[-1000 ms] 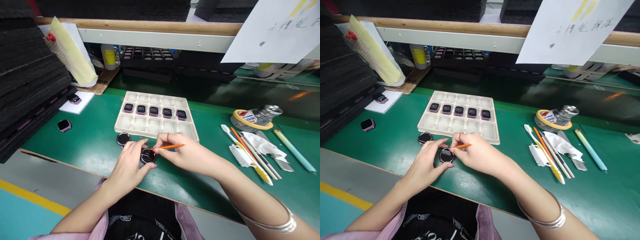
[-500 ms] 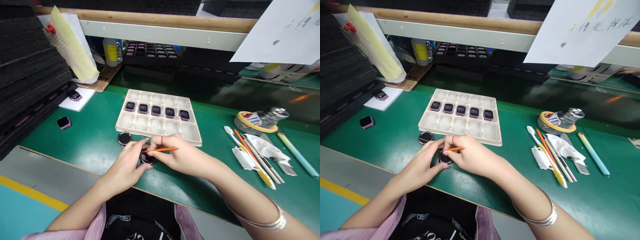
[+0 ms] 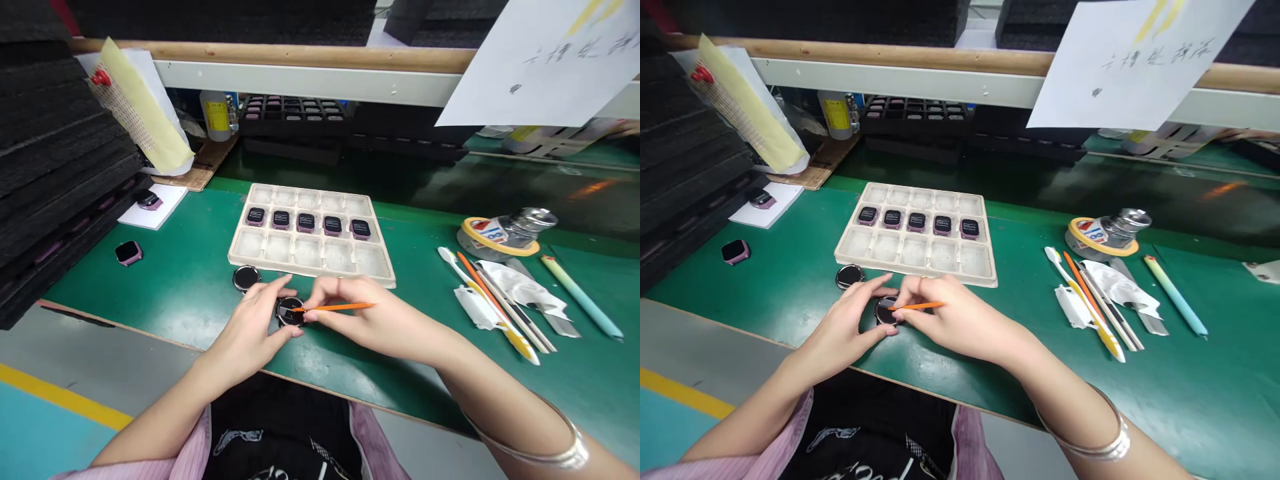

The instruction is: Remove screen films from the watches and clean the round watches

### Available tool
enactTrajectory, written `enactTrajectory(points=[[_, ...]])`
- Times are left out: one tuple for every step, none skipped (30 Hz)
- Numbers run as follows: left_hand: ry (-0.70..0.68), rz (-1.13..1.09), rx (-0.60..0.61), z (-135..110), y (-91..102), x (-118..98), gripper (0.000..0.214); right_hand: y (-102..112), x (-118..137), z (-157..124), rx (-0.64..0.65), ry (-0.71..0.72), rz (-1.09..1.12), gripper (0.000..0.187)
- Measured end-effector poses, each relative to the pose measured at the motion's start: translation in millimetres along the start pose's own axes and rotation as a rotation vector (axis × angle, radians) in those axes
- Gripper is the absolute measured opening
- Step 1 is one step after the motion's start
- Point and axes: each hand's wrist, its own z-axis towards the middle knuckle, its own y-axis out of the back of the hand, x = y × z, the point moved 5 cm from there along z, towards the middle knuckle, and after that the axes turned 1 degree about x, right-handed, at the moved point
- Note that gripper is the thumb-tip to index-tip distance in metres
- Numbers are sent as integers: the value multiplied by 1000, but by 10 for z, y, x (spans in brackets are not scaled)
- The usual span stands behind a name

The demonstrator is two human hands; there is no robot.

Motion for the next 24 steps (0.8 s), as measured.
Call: enactTrajectory(points=[[-13, 27, -28, -3, -8, 3, 70, 86, -28, -93, -74, -36, 28, 17], [-27, 63, -55, -8, -13, 0, 70, 183, -78, -198, -158, -90, 48, 24], [-39, 104, -75, -18, -15, -8, 70, 280, -147, -311, -234, -161, 44, 32], [-47, 144, -83, -30, -12, -18, 71, 367, -230, -426, -295, -241, 14, 41], [-53, 179, -80, -45, -2, -30, 71, 444, -322, -539, -341, -323, -38, 48], [-59, 205, -59, -61, 11, -41, 71, 512, -417, -645, -380, -400, -107, 52], [-75, 221, -18, -75, 25, -52, 68, 574, -508, -743, -419, -468, -188, 54], [-105, 236, 35, -88, 38, -67, 63, 633, -588, -828, -463, -522, -268, 54], [-152, 255, 113, -98, 39, -85, 59, 687, -654, -899, -509, -558, -337, 52], [-209, 278, 182, -106, 41, -106, 56, 740, -703, -957, -556, -581, -394, 49], [-260, 301, 231, -107, 44, -123, 53, 792, -741, -1007, -596, -601, -445, 46], [-297, 319, 256, -100, 49, -137, 53, 849, -766, -1052, -632, -619, -489, 41], [-314, 333, 258, -83, 54, -146, 52, 913, -781, -1097, -668, -635, -523, 36], [-311, 344, 246, -59, 55, -148, 50, 988, -792, -1146, -709, -653, -556, 31], [-290, 353, 221, -32, 54, -144, 46, 1072, -803, -1201, -755, -673, -588, 28], [-257, 360, 191, -6, 49, -134, 44, 1157, -819, -1259, -799, -696, -620, 26], [-220, 364, 159, 15, 42, -119, 45, 1237, -846, -1315, -836, -721, -649, 24], [-182, 363, 122, 32, 39, -103, 44, 1306, -886, -1364, -858, -745, -671, 22], [-149, 353, 77, 44, 42, -89, 41, 1358, -938, -1401, -864, -765, -684, 20], [-125, 331, 33, 51, 51, -80, 36, 1393, -997, -1424, -853, -777, -686, 17], [-105, 300, -2, 54, 62, -74, 30, 1412, -1056, -1432, -831, -780, -679, 14], [-82, 264, -19, 55, 72, -69, 26, 1419, -1109, -1431, -805, -775, -668, 11], [-50, 221, -17, 56, 79, -63, 24, 1420, -1148, -1423, -779, -765, -657, 8], [-11, 167, 2, 54, 80, -57, 25, 1420, -1169, -1413, -756, -751, -651, 7]])
